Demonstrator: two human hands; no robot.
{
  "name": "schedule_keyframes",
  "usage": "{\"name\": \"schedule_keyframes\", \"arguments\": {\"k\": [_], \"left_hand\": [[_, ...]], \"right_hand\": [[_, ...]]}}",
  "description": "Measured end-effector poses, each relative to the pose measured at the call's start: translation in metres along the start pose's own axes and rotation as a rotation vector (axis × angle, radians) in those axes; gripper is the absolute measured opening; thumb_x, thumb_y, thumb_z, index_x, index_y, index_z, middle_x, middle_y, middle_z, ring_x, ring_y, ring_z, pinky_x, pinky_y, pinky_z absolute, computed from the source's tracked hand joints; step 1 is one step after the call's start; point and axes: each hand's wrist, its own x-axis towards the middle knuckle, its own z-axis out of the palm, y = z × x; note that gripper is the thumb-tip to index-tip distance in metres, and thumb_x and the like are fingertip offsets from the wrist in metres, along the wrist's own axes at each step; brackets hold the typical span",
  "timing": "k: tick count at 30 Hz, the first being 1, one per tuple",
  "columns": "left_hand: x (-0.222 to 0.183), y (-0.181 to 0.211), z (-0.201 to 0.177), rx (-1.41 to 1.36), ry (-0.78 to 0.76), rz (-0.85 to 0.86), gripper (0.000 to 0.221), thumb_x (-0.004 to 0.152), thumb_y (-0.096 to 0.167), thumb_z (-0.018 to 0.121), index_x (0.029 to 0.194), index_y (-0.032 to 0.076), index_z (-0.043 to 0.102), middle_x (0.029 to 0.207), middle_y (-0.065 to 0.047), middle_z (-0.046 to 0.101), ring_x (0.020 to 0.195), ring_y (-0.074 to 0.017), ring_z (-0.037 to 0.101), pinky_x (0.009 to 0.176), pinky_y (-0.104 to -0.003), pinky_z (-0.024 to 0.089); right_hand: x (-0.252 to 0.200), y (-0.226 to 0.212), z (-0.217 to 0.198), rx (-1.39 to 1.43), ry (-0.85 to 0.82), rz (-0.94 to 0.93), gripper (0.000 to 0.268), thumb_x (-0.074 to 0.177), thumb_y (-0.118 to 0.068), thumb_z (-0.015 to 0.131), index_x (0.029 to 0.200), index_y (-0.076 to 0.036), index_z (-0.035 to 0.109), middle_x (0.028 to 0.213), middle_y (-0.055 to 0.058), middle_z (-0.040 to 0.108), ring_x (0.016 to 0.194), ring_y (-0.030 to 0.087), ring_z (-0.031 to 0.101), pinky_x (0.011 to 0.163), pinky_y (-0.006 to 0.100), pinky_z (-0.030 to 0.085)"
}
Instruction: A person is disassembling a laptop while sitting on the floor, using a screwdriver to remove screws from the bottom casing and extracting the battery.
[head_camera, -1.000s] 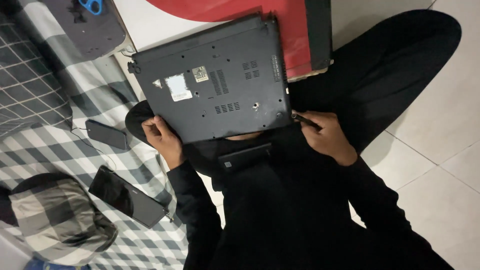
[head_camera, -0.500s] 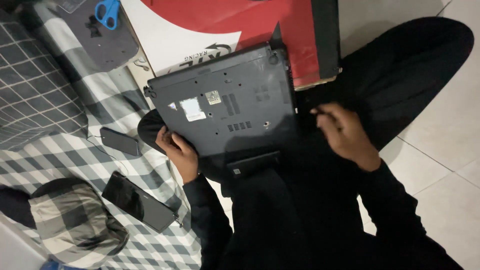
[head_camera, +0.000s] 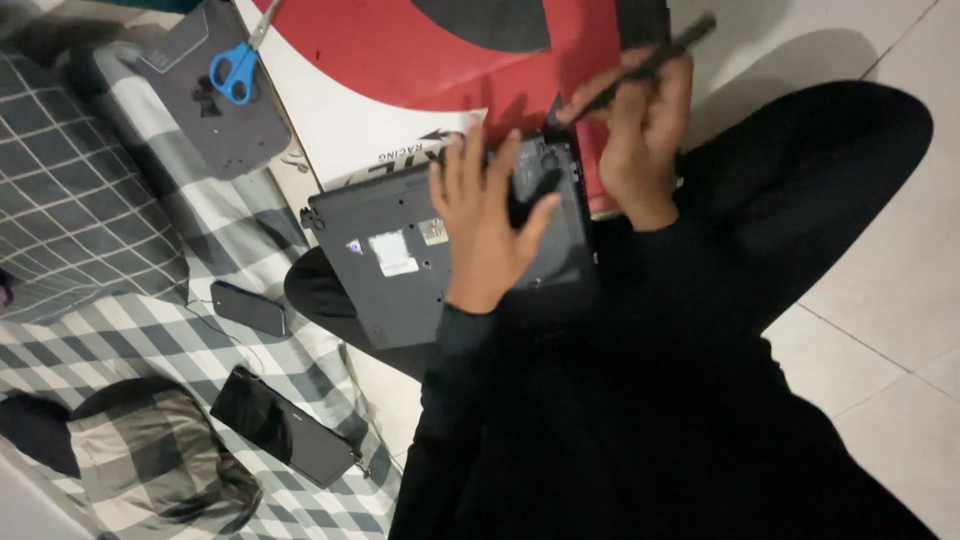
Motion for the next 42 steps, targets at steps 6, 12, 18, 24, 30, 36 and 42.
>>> {"name": "schedule_keyframes", "arguments": {"k": [6,12,18,24,30,36,42], "left_hand": [[0.024,0.020,0.024,0.158,0.107,0.069,0.079,0.096,0.067,0.056,0.151,0.011,0.048,0.152,-0.006,0.057,0.150,-0.0241,0.045,0.127,-0.057,0.021],[0.026,0.016,0.033,0.128,0.262,0.055,0.062,0.087,0.065,0.064,0.121,0.014,0.066,0.114,-0.004,0.062,0.117,-0.0243,0.062,0.120,-0.051,0.026],[0.017,0.004,0.048,-0.003,0.297,0.088,0.078,0.075,0.063,0.086,0.133,0.016,0.063,0.130,-0.004,0.056,0.132,-0.0268,0.046,0.122,-0.060,0.020],[0.017,0.006,0.045,-0.017,0.324,0.091,0.075,0.075,0.060,0.087,0.131,0.015,0.065,0.129,-0.005,0.057,0.132,-0.0269,0.047,0.125,-0.060,0.014],[0.019,0.007,0.047,-0.059,0.324,0.084,0.074,0.076,0.059,0.085,0.129,0.013,0.064,0.130,-0.007,0.057,0.132,-0.0273,0.048,0.126,-0.061,0.013],[0.021,0.006,0.045,-0.090,0.282,0.056,0.076,0.075,0.055,0.088,0.134,0.014,0.063,0.129,-0.007,0.056,0.133,-0.0265,0.046,0.125,-0.059,0.015],[0.025,0.008,0.042,-0.150,0.282,0.046,0.066,0.080,0.050,0.084,0.128,0.010,0.064,0.124,-0.008,0.055,0.131,-0.0264,0.045,0.123,-0.057,0.014]], "right_hand": [[-0.002,-0.009,0.003,-0.175,-0.020,-0.034,0.010,0.115,-0.006,0.030,0.118,-0.003,0.039,0.079,0.018,0.061,0.068,0.029,0.065,0.076,0.040,0.058],[-0.009,0.008,0.002,-0.077,0.012,-0.002,0.014,0.107,0.003,0.028,0.111,-0.003,0.040,0.077,0.018,0.060,0.063,0.028,0.061,0.085,0.042,0.056],[-0.003,0.009,0.002,-0.109,0.046,-0.119,0.025,0.113,-0.015,0.033,0.102,0.000,0.050,0.073,0.010,0.071,0.059,0.020,0.061,0.062,0.032,0.049],[0.003,0.002,0.000,-0.198,-0.044,-0.051,0.053,0.112,-0.030,0.033,0.080,-0.007,0.069,0.070,0.005,0.071,0.048,0.016,0.055,0.054,0.027,0.047],[-0.010,0.005,-0.002,-0.365,-0.090,-0.064,0.041,0.108,-0.002,0.036,0.084,-0.002,0.069,0.085,0.018,0.075,0.068,0.042,0.068,0.052,0.034,0.050],[-0.016,0.018,-0.004,-0.339,-0.144,-0.140,0.024,0.108,-0.004,0.049,0.090,0.002,0.063,0.072,0.016,0.065,0.044,0.024,0.040,0.049,0.024,0.035],[-0.009,0.008,-0.023,-0.216,-0.428,-0.030,0.026,0.112,-0.007,0.043,0.111,0.006,0.065,0.099,0.024,0.069,0.074,0.037,0.064,0.058,0.031,0.047]]}}
